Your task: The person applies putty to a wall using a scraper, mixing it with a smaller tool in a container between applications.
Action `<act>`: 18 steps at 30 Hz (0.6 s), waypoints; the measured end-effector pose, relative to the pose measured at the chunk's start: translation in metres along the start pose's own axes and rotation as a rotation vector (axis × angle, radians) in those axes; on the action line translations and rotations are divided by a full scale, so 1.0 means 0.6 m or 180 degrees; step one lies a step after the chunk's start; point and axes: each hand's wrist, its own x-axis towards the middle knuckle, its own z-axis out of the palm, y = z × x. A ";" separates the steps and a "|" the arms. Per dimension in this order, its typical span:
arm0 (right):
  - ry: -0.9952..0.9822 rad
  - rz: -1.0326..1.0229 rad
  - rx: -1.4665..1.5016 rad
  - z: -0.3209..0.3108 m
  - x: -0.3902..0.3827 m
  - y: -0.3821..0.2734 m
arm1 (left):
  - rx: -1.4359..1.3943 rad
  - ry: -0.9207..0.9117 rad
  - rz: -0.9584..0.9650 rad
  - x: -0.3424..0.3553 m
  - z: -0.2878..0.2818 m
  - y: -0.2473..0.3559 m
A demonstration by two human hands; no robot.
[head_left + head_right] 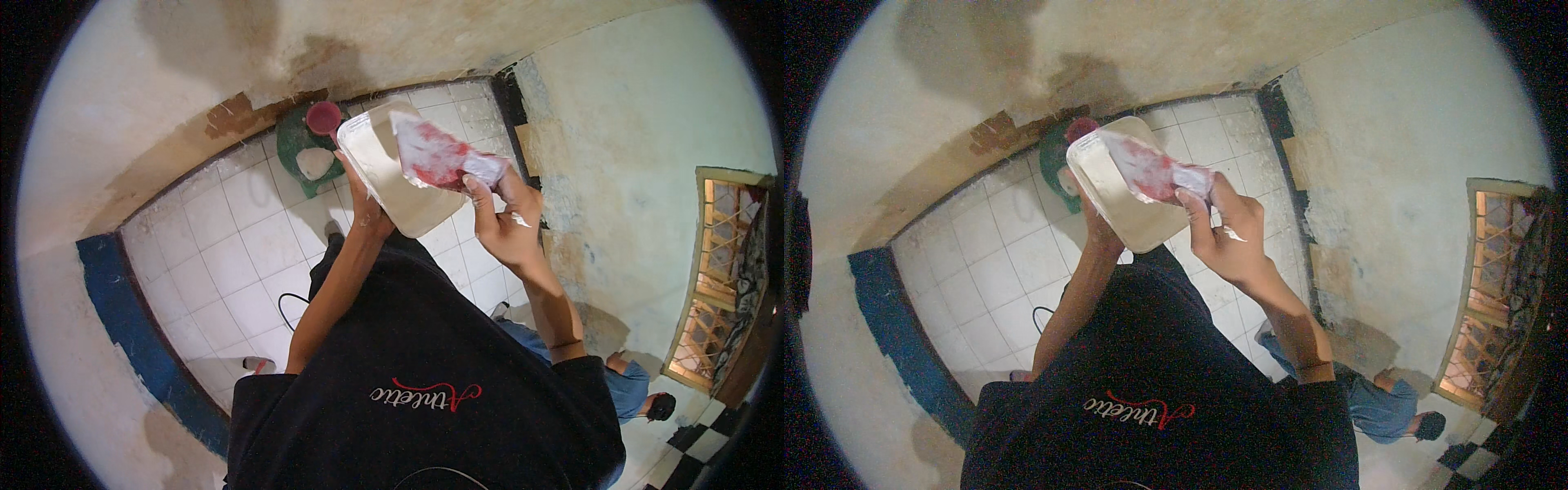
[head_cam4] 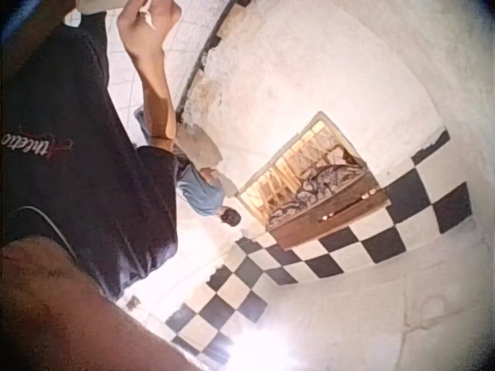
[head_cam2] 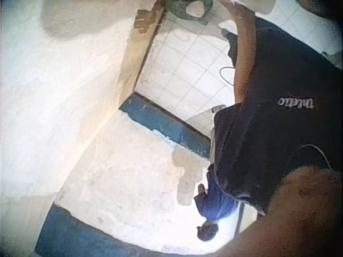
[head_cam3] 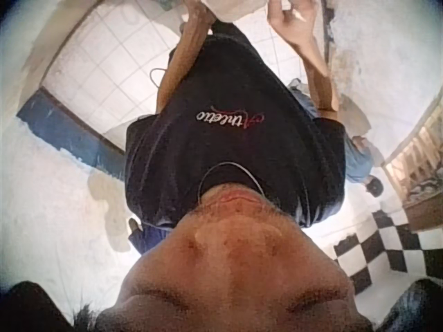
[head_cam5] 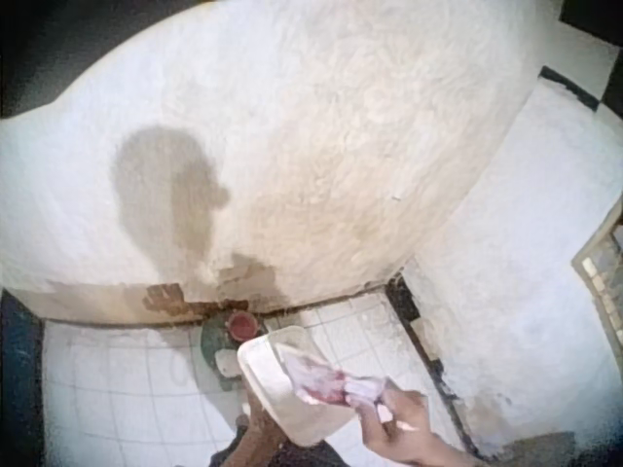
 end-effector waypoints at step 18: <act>-0.0006 0.0066 0.0632 -0.012 -0.003 0.058 | -0.0338 0.0017 -0.0803 -0.017 0.036 0.019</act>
